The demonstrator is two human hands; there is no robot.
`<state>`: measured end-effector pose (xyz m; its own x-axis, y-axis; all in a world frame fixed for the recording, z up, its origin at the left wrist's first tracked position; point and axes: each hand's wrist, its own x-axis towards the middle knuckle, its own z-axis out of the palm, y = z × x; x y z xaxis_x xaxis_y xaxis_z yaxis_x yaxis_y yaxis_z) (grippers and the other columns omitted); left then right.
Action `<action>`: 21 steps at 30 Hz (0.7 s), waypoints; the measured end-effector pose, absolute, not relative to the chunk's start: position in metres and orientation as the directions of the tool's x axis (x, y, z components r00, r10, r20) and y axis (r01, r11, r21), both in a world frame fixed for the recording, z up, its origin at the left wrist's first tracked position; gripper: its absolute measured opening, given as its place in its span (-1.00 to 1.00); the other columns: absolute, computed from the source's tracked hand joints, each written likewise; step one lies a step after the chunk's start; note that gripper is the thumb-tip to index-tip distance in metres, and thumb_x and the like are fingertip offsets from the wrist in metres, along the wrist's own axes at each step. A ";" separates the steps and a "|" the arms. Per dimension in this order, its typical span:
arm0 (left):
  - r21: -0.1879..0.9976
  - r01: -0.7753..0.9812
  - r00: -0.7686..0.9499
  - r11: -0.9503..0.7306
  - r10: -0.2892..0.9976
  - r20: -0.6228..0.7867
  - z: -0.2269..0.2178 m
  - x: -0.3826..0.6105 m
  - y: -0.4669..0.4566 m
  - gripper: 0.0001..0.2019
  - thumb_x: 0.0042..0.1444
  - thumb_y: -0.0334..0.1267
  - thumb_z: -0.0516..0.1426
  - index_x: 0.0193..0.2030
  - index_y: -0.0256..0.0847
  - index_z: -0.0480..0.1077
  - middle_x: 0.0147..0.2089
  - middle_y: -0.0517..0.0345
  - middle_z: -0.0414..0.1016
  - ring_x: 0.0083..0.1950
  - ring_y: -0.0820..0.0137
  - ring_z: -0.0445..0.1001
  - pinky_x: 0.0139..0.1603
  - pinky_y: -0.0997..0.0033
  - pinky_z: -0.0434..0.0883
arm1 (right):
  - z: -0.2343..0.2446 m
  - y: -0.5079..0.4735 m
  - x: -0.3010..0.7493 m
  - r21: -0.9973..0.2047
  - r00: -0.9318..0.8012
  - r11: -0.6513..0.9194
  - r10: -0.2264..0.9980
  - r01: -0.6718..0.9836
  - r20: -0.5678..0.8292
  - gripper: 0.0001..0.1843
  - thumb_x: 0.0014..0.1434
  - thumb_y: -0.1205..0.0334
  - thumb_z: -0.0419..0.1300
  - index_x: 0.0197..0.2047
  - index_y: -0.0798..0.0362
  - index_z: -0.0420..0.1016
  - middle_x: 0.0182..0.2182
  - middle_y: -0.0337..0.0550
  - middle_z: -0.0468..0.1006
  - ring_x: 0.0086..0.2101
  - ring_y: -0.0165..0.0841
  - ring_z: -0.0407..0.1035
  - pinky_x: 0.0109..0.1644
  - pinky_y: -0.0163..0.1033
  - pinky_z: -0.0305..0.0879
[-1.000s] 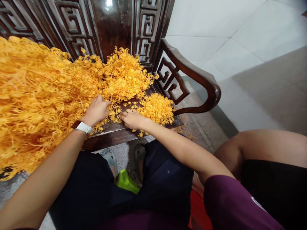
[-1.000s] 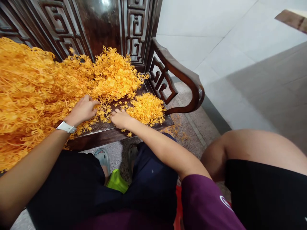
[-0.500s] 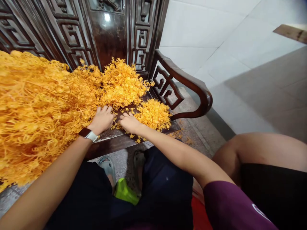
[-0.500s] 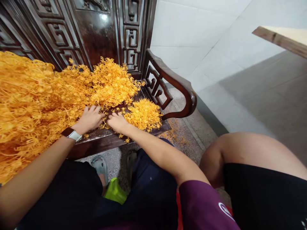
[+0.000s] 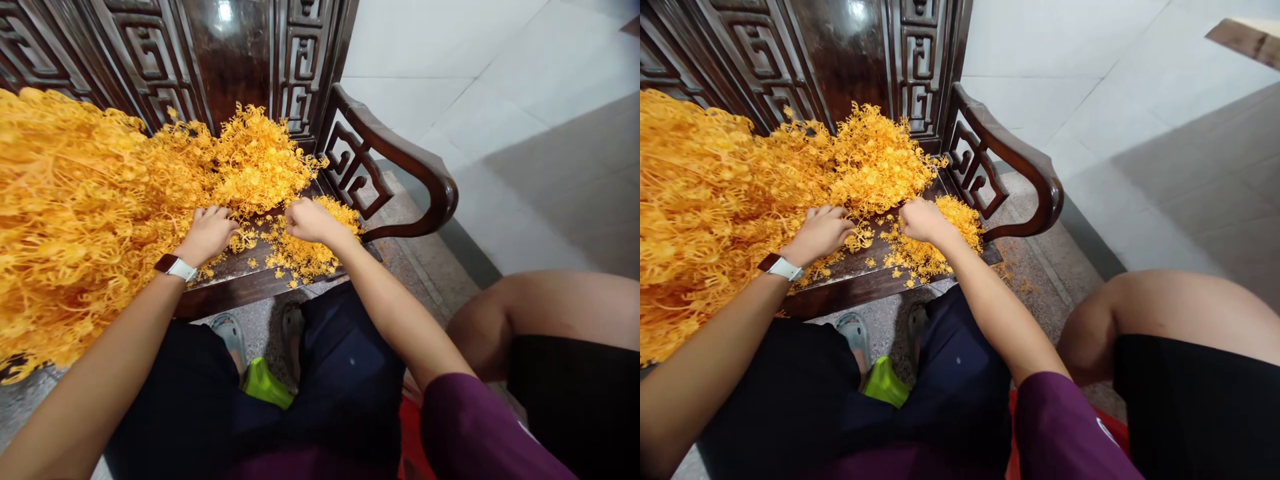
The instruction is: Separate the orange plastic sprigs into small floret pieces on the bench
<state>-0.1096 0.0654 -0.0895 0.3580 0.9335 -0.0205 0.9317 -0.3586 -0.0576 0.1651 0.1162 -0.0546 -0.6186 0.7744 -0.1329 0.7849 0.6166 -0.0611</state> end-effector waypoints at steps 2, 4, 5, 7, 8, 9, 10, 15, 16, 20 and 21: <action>-0.011 0.939 0.345 -0.345 0.939 0.004 -0.087 -0.114 0.067 -0.67 0.42 -0.21 0.02 -0.01 -0.07 0.64 0.13 -0.14 0.57 0.21 -0.06 0.39 0.17 -0.12 0.30 | -0.056 0.119 0.170 -0.054 -0.596 0.595 0.790 0.802 -0.143 -0.76 0.29 0.36 0.18 -0.16 0.22 0.70 -0.19 0.17 0.65 -0.11 -0.07 0.50 -0.04 -0.04 0.34; 0.032 0.942 0.332 -0.334 0.942 0.048 -0.084 -0.118 0.068 -0.64 0.39 -0.30 0.00 0.04 -0.08 0.63 0.20 -0.12 0.58 0.23 -0.04 0.41 0.19 -0.12 0.30 | -0.057 0.120 0.174 -0.049 -0.579 0.579 0.801 0.814 -0.150 -0.73 0.34 0.24 0.22 -0.18 0.25 0.71 -0.21 0.22 0.65 -0.11 -0.03 0.51 -0.04 -0.01 0.37; 0.054 0.942 0.328 -0.332 0.942 0.075 -0.083 -0.119 0.069 -0.63 0.37 -0.33 -0.01 0.06 -0.10 0.63 0.23 -0.11 0.58 0.25 -0.04 0.41 0.20 -0.13 0.30 | -0.056 0.120 0.175 -0.048 -0.571 0.571 0.808 0.820 -0.147 -0.68 0.36 0.17 0.23 -0.17 0.26 0.71 -0.22 0.24 0.64 -0.11 -0.01 0.52 -0.04 0.00 0.38; 0.106 0.937 0.319 -0.332 0.940 0.124 -0.081 -0.120 0.069 -0.60 0.36 -0.36 -0.02 0.10 -0.13 0.62 0.28 -0.10 0.57 0.27 -0.03 0.43 0.22 -0.14 0.31 | -0.054 0.118 0.173 -0.050 -0.557 0.555 0.821 0.830 -0.128 -0.60 0.43 0.10 0.18 -0.14 0.28 0.70 -0.20 0.25 0.64 -0.11 -0.01 0.52 -0.04 0.01 0.39; 0.134 0.933 0.315 -0.333 0.939 0.140 -0.080 -0.121 0.069 -0.58 0.36 -0.37 -0.03 0.12 -0.14 0.62 0.29 -0.09 0.57 0.28 -0.03 0.44 0.24 -0.14 0.31 | -0.054 0.115 0.170 -0.058 -0.561 0.559 0.819 0.827 -0.116 -0.59 0.46 0.10 0.14 -0.11 0.27 0.69 -0.19 0.24 0.63 -0.11 -0.04 0.52 -0.04 0.00 0.39; 0.159 0.930 0.309 -0.332 0.939 0.150 -0.080 -0.121 0.070 -0.57 0.36 -0.37 -0.04 0.14 -0.15 0.62 0.30 -0.08 0.57 0.28 -0.02 0.45 0.26 -0.14 0.31 | -0.054 0.111 0.166 -0.072 -0.583 0.578 0.806 0.813 -0.103 -0.59 0.48 0.11 0.10 -0.08 0.25 0.68 -0.17 0.21 0.63 -0.11 -0.07 0.52 -0.05 -0.03 0.39; 0.179 0.928 0.301 -0.327 0.940 0.158 -0.080 -0.122 0.070 -0.56 0.37 -0.37 -0.05 0.15 -0.16 0.61 0.30 -0.07 0.58 0.29 -0.01 0.46 0.27 -0.13 0.32 | -0.056 0.105 0.160 -0.089 -0.620 0.614 0.779 0.784 -0.090 -0.61 0.49 0.12 0.10 -0.05 0.22 0.66 -0.15 0.17 0.63 -0.12 -0.10 0.51 -0.06 -0.05 0.39; 0.258 0.915 0.253 -0.311 0.939 0.235 -0.080 -0.126 0.074 -0.56 0.45 -0.22 -0.07 0.18 -0.23 0.60 0.28 -0.10 0.60 0.29 0.05 0.51 0.35 0.01 0.35 | -0.087 0.066 0.115 -0.061 -0.872 0.872 0.478 0.486 -0.109 -0.67 0.45 0.17 0.18 0.18 0.10 0.56 0.07 0.13 0.57 0.04 -0.08 0.46 0.02 -0.07 0.42; 0.281 0.910 0.234 -0.305 0.937 0.261 -0.079 -0.127 0.074 -0.56 0.47 -0.18 -0.06 0.17 -0.24 0.60 0.26 -0.11 0.62 0.27 0.07 0.53 0.35 0.05 0.36 | -0.094 0.059 0.107 -0.053 -0.889 0.892 0.440 0.449 -0.126 -0.68 0.44 0.19 0.18 0.18 0.07 0.57 0.10 0.12 0.55 0.08 -0.07 0.45 0.05 -0.06 0.43; 0.407 0.880 0.089 -0.246 0.927 0.365 -0.073 -0.126 0.073 -0.58 0.47 -0.08 -0.01 0.04 -0.23 0.63 0.10 -0.10 0.69 0.13 0.14 0.60 0.26 0.16 0.45 | -0.111 0.047 0.092 -0.036 -0.902 0.913 0.394 0.406 -0.179 -0.78 0.47 0.30 0.15 0.06 0.03 0.61 0.12 0.00 0.58 0.11 -0.15 0.46 0.14 -0.04 0.45; 0.443 0.867 0.047 -0.229 0.921 0.386 -0.072 -0.126 0.072 -0.58 0.47 -0.06 -0.01 0.02 -0.23 0.63 0.05 -0.10 0.70 0.09 0.15 0.62 0.22 0.17 0.47 | -0.111 0.048 0.092 -0.028 -0.895 0.910 0.402 0.414 -0.191 -0.80 0.47 0.32 0.17 0.03 0.06 0.62 0.09 -0.02 0.59 0.10 -0.18 0.47 0.15 -0.03 0.46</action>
